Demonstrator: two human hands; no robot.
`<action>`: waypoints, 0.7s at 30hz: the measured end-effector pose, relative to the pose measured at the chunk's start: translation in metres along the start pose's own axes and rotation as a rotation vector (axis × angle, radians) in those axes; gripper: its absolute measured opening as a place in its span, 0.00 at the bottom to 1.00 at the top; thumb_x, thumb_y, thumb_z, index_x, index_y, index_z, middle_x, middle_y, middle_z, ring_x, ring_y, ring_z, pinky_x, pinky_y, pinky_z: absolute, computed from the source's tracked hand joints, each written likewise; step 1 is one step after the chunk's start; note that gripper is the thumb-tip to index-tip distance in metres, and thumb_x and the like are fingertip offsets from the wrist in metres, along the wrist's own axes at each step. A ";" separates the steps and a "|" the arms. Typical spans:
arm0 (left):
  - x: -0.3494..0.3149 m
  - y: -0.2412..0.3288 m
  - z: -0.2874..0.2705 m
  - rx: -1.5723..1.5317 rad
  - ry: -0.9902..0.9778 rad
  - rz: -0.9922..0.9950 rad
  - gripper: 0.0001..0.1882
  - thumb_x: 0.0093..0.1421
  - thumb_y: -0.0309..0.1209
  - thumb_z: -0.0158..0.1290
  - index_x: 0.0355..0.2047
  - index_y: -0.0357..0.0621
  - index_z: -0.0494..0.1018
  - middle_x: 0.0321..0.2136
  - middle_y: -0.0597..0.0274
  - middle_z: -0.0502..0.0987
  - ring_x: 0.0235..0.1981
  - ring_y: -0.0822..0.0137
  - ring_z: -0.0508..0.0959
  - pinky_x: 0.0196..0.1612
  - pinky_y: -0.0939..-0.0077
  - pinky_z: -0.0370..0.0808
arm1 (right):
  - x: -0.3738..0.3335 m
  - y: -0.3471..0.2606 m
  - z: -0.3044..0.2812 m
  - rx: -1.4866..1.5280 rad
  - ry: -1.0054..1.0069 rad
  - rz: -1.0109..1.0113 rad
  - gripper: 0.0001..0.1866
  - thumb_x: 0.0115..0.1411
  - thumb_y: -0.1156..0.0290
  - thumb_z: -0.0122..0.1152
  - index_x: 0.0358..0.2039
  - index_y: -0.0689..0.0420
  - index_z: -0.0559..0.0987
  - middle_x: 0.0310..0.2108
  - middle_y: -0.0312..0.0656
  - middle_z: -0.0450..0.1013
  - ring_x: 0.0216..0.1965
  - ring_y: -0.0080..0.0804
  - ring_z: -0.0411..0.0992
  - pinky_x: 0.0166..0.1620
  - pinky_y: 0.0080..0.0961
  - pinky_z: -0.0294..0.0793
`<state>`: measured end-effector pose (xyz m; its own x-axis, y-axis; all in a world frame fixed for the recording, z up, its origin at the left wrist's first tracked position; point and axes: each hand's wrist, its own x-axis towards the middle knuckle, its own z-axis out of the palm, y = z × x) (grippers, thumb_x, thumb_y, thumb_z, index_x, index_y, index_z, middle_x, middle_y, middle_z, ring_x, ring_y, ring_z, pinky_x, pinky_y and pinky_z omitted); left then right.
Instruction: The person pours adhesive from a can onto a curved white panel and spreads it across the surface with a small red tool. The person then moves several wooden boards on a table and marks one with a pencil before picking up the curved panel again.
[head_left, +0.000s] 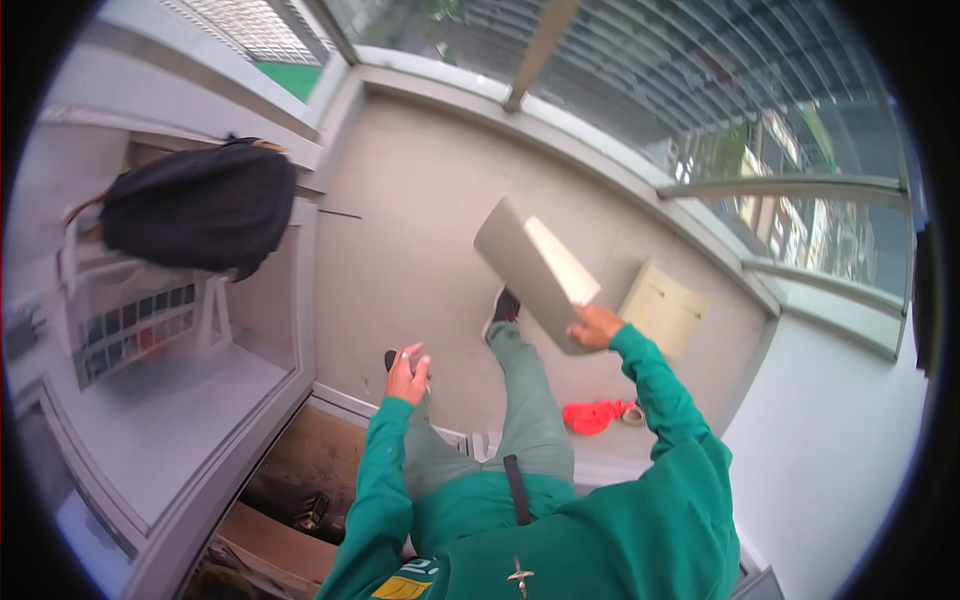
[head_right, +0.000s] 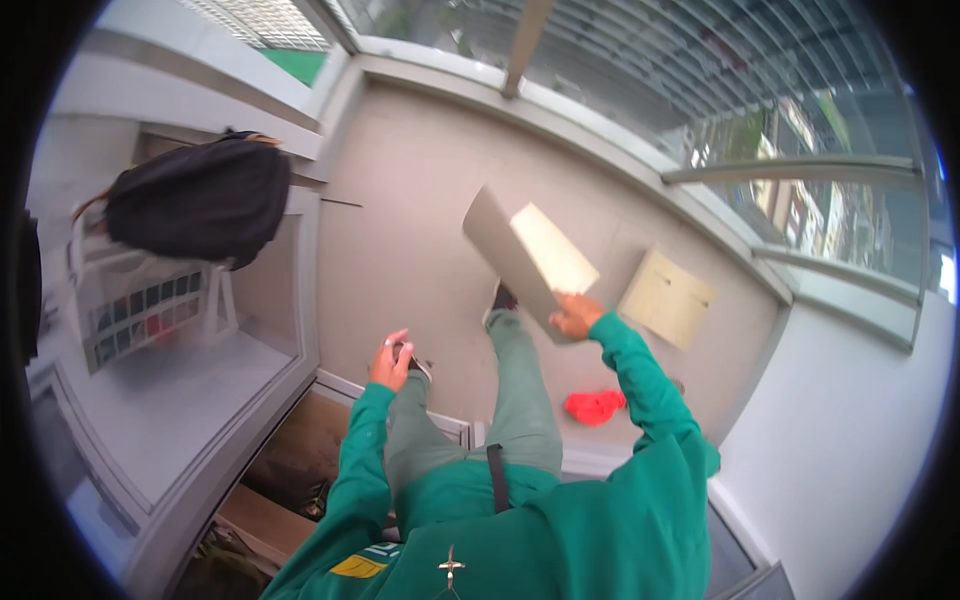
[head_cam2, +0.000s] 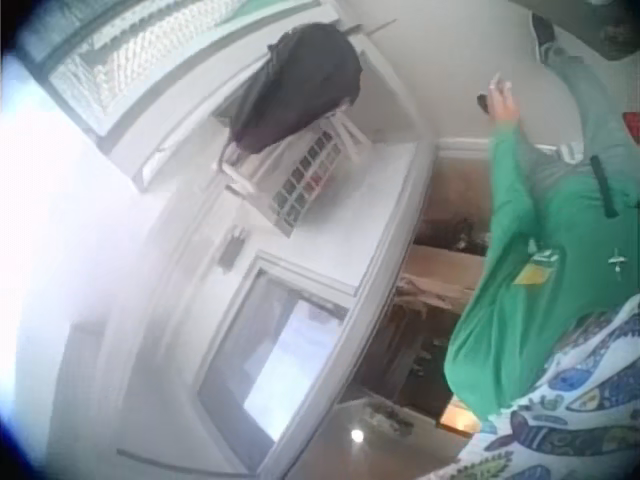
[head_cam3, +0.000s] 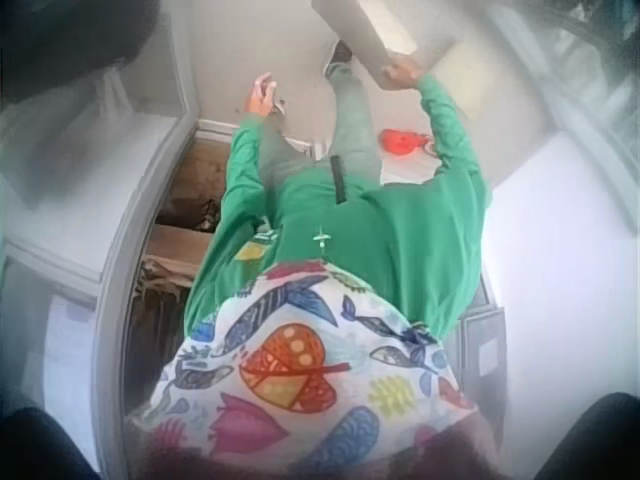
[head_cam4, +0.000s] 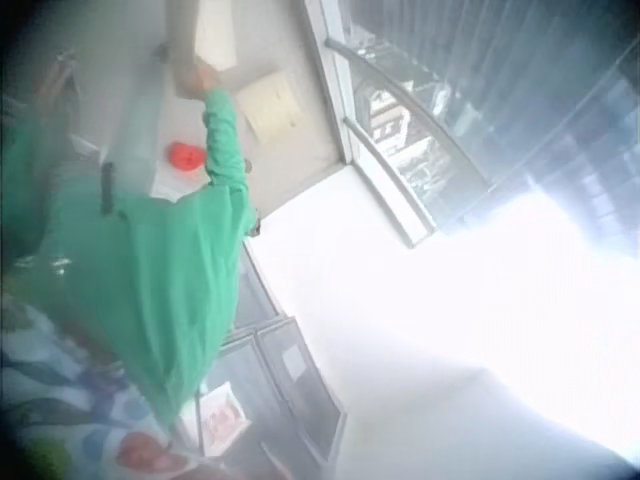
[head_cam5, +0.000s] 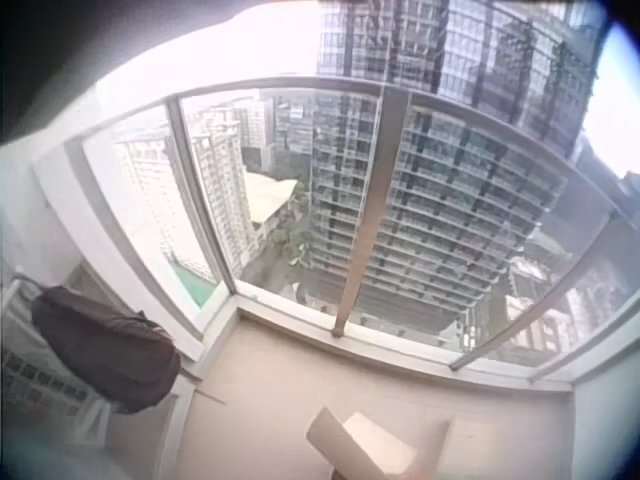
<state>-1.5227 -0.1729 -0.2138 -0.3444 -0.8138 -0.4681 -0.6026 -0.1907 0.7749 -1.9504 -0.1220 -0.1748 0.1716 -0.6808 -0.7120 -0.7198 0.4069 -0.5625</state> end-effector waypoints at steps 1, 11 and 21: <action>0.006 0.021 -0.017 -0.007 0.029 -0.004 0.23 0.62 0.37 0.53 0.54 0.38 0.66 0.47 0.51 0.73 0.51 0.58 0.72 0.55 0.64 0.68 | -0.020 -0.038 -0.004 -0.032 -0.027 -0.122 0.27 0.53 0.63 0.58 0.54 0.57 0.69 0.44 0.60 0.73 0.48 0.55 0.72 0.51 0.43 0.71; -0.100 0.113 -0.149 -0.563 -0.118 -0.100 0.36 0.51 0.45 0.66 0.54 0.37 0.67 0.41 0.58 0.79 0.43 0.68 0.77 0.50 0.74 0.73 | -0.118 -0.260 -0.077 -0.031 -0.814 -0.289 0.12 0.61 0.72 0.55 0.43 0.62 0.77 0.35 0.40 0.77 0.38 0.26 0.73 0.43 0.25 0.73; -0.309 0.076 -0.123 -0.703 0.455 0.046 0.26 0.54 0.42 0.63 0.48 0.39 0.73 0.43 0.58 0.78 0.47 0.65 0.74 0.54 0.71 0.68 | -0.063 -0.434 -0.034 -0.423 -0.947 -0.452 0.28 0.59 0.70 0.63 0.58 0.61 0.68 0.42 0.40 0.74 0.45 0.26 0.70 0.52 0.26 0.69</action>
<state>-1.3739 -0.0034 0.0418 0.0572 -0.9423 -0.3297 0.0461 -0.3274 0.9438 -1.6718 -0.2768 0.1288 0.7852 0.0949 -0.6119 -0.6011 -0.1207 -0.7900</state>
